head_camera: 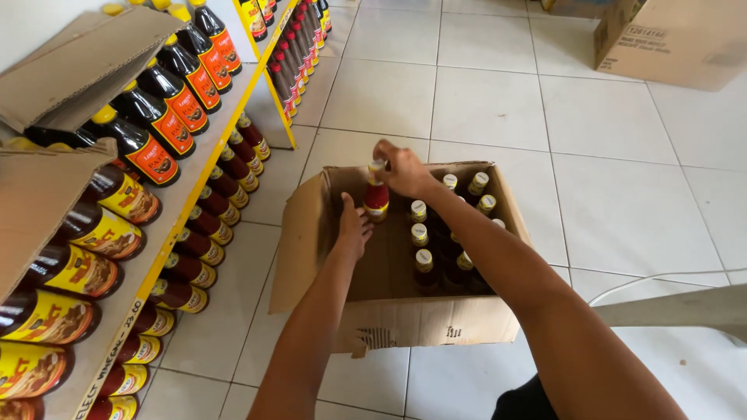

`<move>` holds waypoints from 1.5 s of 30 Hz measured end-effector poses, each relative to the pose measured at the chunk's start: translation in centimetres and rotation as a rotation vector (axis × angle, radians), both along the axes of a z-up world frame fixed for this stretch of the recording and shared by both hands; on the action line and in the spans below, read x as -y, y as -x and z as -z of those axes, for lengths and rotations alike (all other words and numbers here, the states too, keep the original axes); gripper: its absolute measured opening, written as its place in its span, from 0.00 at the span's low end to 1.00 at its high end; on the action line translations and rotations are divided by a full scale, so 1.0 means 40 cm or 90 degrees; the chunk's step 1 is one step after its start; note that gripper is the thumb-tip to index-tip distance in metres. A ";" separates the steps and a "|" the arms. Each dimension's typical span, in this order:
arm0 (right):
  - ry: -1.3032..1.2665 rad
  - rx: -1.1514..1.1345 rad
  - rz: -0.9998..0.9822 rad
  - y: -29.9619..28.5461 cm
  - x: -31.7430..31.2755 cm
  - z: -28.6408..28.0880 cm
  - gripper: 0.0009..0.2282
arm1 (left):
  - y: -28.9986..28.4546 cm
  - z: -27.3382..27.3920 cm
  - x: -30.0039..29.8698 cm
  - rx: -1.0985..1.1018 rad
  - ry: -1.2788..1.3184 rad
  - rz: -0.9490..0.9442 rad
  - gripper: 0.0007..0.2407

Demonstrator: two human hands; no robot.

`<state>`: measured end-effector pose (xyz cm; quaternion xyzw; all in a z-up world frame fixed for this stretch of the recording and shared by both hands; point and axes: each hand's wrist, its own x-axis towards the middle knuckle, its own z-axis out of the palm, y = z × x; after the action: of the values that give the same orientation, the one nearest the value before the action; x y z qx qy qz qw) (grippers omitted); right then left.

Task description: Packing bottles of banana ketchup from a store shelf into a cardboard box on the floor.

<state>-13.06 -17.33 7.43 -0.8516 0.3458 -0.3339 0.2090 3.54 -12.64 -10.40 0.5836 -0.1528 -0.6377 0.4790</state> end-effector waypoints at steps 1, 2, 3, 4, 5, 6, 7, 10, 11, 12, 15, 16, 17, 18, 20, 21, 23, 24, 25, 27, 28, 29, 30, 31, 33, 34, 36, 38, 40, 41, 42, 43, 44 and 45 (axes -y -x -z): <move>-0.002 -0.001 0.000 -0.002 -0.002 0.014 0.16 | 0.006 -0.016 -0.003 -0.001 -0.002 0.000 0.48; -0.045 -0.040 0.015 -0.004 -0.004 0.028 0.17 | 0.012 -0.032 -0.006 0.005 0.003 0.018 0.47; -0.089 -0.080 0.030 -0.006 -0.008 0.043 0.18 | 0.019 -0.046 -0.011 0.010 0.007 0.035 0.46; -0.092 -0.082 0.029 -0.004 -0.001 0.065 0.18 | 0.026 -0.045 -0.009 0.008 0.005 0.034 0.46; -0.096 -0.095 0.023 -0.003 0.006 0.085 0.18 | 0.033 -0.045 -0.006 0.015 0.013 0.047 0.45; -0.100 -0.108 0.016 -0.002 0.013 0.106 0.17 | 0.040 -0.044 -0.003 0.021 0.021 0.061 0.44; -0.102 -0.109 0.014 -0.001 0.011 0.111 0.17 | 0.045 -0.025 0.005 0.020 0.019 0.058 0.44; -0.125 -0.175 0.050 0.004 0.018 0.129 0.17 | 0.059 0.034 0.035 -0.017 0.091 0.076 0.44; -0.101 -0.159 0.039 0.008 0.028 0.139 0.17 | 0.062 0.056 0.049 0.010 0.120 0.075 0.44; -0.078 -0.143 0.028 0.014 0.038 0.148 0.17 | 0.067 0.077 0.063 0.036 0.150 0.075 0.44; -0.075 -0.206 0.057 0.031 0.046 0.153 0.15 | 0.087 0.114 0.080 0.013 0.218 0.084 0.44; -0.078 -0.207 0.058 0.038 0.056 0.161 0.15 | 0.091 0.123 0.086 0.012 0.216 0.086 0.44; -0.063 -0.212 0.068 0.048 0.065 0.170 0.15 | 0.097 0.131 0.091 0.009 0.226 0.091 0.45; -0.048 -0.218 0.078 0.057 0.073 0.179 0.15 | 0.104 0.140 0.096 0.006 0.235 0.096 0.45; -0.030 -0.215 0.075 0.075 0.080 0.191 0.15 | 0.114 0.109 0.088 0.003 0.211 0.095 0.45; -0.007 -0.210 0.071 0.082 0.085 0.194 0.14 | 0.116 0.091 0.087 0.002 0.191 0.093 0.46; -0.001 -0.219 0.067 0.090 0.081 0.182 0.14 | 0.126 0.041 0.071 -0.003 0.169 0.097 0.46; 0.006 -0.227 0.062 0.092 0.078 0.177 0.14 | 0.130 0.016 0.062 -0.007 0.148 0.100 0.46; 0.004 -0.227 0.062 0.094 0.077 0.171 0.14 | 0.133 0.002 0.057 -0.007 0.146 0.101 0.46; -0.032 -0.283 0.082 0.096 0.075 0.158 0.15 | 0.138 -0.028 0.045 -0.038 0.200 0.115 0.45; -0.032 -0.283 0.082 0.095 0.079 0.162 0.15 | 0.135 -0.021 0.045 -0.038 0.200 0.114 0.45; -0.022 -0.285 0.076 0.095 0.084 0.163 0.15 | 0.133 -0.015 0.046 -0.059 0.198 0.133 0.46; -0.013 -0.288 0.071 0.095 0.088 0.165 0.16 | 0.132 -0.009 0.047 -0.080 0.197 0.151 0.46; -0.012 -0.288 0.072 0.094 0.084 0.153 0.16 | 0.133 0.015 0.057 -0.081 0.198 0.152 0.46; 0.024 -0.362 0.051 0.094 0.075 0.131 0.11 | 0.137 0.065 0.073 -0.036 0.204 0.124 0.47; 0.024 -0.363 0.053 0.098 0.074 0.122 0.11 | 0.140 0.069 0.072 -0.037 0.204 0.126 0.47; -0.082 -0.367 0.098 0.104 0.075 0.097 0.09 | 0.140 0.068 0.072 -0.017 0.179 0.125 0.47; -0.057 -0.283 0.090 0.135 0.106 0.119 0.09 | 0.144 0.069 0.067 -0.026 0.192 0.123 0.47; -0.029 -0.202 0.084 0.163 0.115 0.111 0.09 | 0.144 0.057 0.058 -0.037 0.205 0.122 0.47; -0.081 -0.175 0.087 0.172 0.108 0.093 0.09 | 0.139 0.044 0.052 -0.046 0.218 0.128 0.47; -0.133 -0.148 0.089 0.183 0.100 0.075 0.10 | 0.134 0.032 0.046 -0.055 0.231 0.134 0.46; -0.131 -0.147 0.093 0.193 0.103 0.082 0.10 | 0.132 0.032 0.048 -0.054 0.234 0.137 0.46; -0.108 -0.168 0.065 0.203 0.106 0.090 0.10 | 0.129 0.032 0.051 -0.032 0.210 0.129 0.46; -0.086 -0.189 0.035 0.208 0.110 0.098 0.10 | 0.121 0.032 0.052 -0.008 0.185 0.119 0.46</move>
<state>-21.37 -21.72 3.52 -0.8657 0.4178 -0.1862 0.2032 -1.31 -14.74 -11.69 0.4874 -0.2939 -0.6541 0.4982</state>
